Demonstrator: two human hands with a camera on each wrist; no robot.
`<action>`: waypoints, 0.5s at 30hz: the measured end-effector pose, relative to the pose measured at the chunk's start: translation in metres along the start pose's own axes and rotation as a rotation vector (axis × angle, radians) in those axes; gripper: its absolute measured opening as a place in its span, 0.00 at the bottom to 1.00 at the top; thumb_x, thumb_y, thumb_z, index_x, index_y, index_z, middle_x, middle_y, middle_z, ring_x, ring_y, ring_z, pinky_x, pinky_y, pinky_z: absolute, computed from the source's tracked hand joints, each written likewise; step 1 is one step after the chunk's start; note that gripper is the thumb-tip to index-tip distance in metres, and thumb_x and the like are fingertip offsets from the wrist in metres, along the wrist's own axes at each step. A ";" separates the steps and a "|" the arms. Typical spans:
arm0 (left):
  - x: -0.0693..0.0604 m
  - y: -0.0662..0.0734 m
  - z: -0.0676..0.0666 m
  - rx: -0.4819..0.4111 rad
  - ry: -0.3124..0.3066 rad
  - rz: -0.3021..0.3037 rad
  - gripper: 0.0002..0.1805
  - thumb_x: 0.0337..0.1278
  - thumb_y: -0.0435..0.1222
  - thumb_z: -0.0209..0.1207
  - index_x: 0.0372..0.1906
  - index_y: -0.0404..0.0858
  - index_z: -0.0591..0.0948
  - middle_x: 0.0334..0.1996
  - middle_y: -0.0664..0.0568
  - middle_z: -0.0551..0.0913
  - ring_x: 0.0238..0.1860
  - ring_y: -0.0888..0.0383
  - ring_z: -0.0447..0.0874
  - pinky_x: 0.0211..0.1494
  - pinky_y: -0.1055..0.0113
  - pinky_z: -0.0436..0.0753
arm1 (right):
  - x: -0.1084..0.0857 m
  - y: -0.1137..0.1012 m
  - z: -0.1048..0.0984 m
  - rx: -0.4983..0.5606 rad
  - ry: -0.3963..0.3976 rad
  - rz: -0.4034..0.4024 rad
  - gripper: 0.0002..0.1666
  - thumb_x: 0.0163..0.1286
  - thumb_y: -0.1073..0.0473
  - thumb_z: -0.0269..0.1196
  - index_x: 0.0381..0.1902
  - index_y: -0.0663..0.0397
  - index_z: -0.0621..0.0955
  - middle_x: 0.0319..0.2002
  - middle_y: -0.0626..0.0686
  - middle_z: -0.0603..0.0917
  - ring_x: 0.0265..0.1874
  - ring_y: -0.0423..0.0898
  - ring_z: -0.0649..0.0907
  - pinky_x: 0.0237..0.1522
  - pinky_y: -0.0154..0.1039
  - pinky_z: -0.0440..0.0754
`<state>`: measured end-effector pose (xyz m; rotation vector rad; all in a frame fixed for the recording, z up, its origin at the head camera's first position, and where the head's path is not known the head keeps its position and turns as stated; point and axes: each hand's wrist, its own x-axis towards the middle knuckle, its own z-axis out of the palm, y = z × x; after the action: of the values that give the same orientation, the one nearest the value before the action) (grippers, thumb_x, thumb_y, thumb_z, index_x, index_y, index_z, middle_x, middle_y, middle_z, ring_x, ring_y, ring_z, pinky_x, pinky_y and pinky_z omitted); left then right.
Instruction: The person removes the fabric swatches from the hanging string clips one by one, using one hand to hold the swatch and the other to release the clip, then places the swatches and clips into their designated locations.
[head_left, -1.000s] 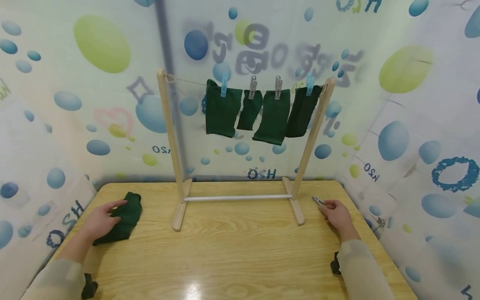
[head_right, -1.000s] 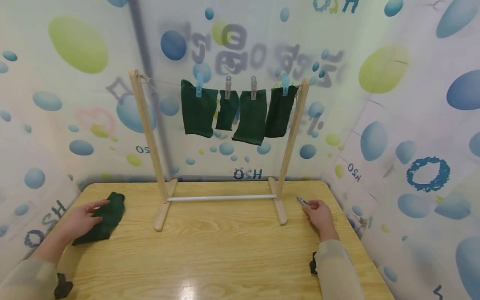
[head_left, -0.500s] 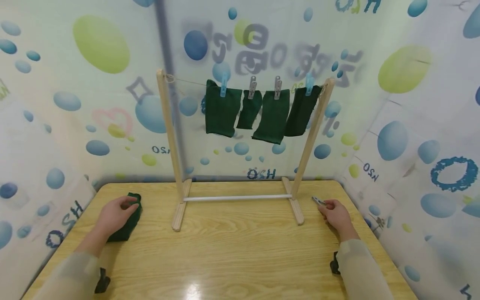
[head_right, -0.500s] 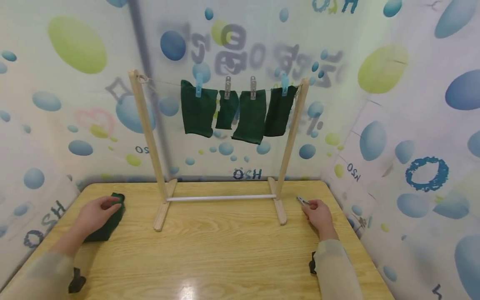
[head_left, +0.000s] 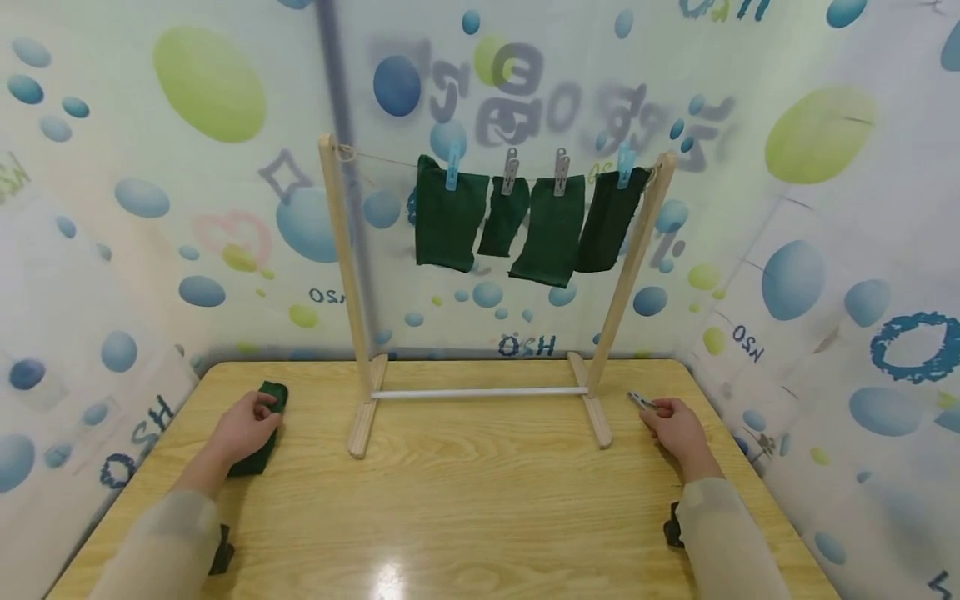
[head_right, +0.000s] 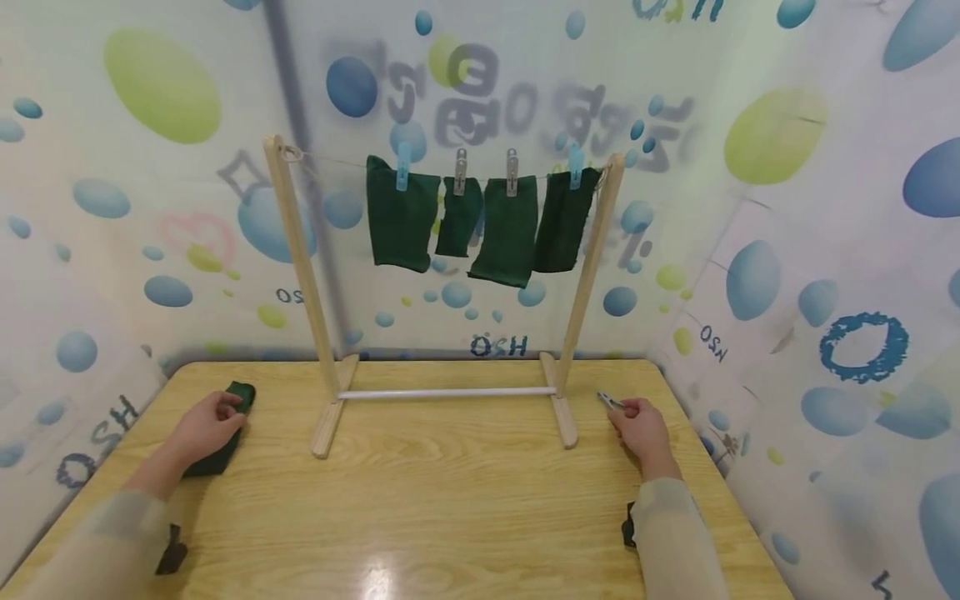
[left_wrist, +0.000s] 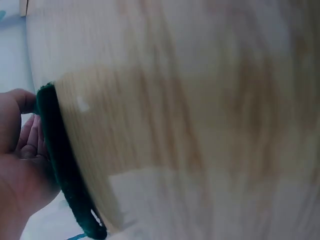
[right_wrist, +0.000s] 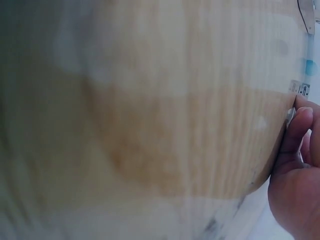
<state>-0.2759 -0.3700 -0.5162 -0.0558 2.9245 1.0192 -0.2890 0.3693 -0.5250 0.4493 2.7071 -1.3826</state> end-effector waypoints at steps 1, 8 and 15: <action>0.000 0.000 0.000 0.001 0.006 0.000 0.25 0.84 0.38 0.50 0.68 0.21 0.70 0.51 0.30 0.81 0.54 0.33 0.81 0.54 0.42 0.81 | 0.000 -0.001 0.000 0.000 -0.002 0.001 0.34 0.85 0.54 0.61 0.76 0.73 0.68 0.58 0.68 0.74 0.37 0.44 0.83 0.34 0.33 0.85; 0.000 0.003 0.000 0.021 0.028 0.008 0.21 0.90 0.41 0.43 0.61 0.24 0.72 0.55 0.24 0.80 0.52 0.31 0.82 0.53 0.40 0.81 | 0.000 0.000 -0.001 -0.007 -0.004 0.003 0.34 0.85 0.54 0.61 0.76 0.73 0.68 0.58 0.67 0.74 0.38 0.44 0.83 0.35 0.34 0.85; -0.001 0.002 -0.003 -0.010 -0.003 -0.025 0.29 0.93 0.45 0.32 0.67 0.23 0.69 0.62 0.21 0.75 0.59 0.26 0.78 0.57 0.36 0.79 | 0.002 0.001 0.000 -0.001 -0.004 0.003 0.34 0.85 0.54 0.61 0.75 0.73 0.68 0.57 0.67 0.74 0.37 0.43 0.82 0.34 0.33 0.85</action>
<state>-0.2752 -0.3703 -0.5128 -0.0909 2.9088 1.0293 -0.2907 0.3703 -0.5263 0.4499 2.7029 -1.3806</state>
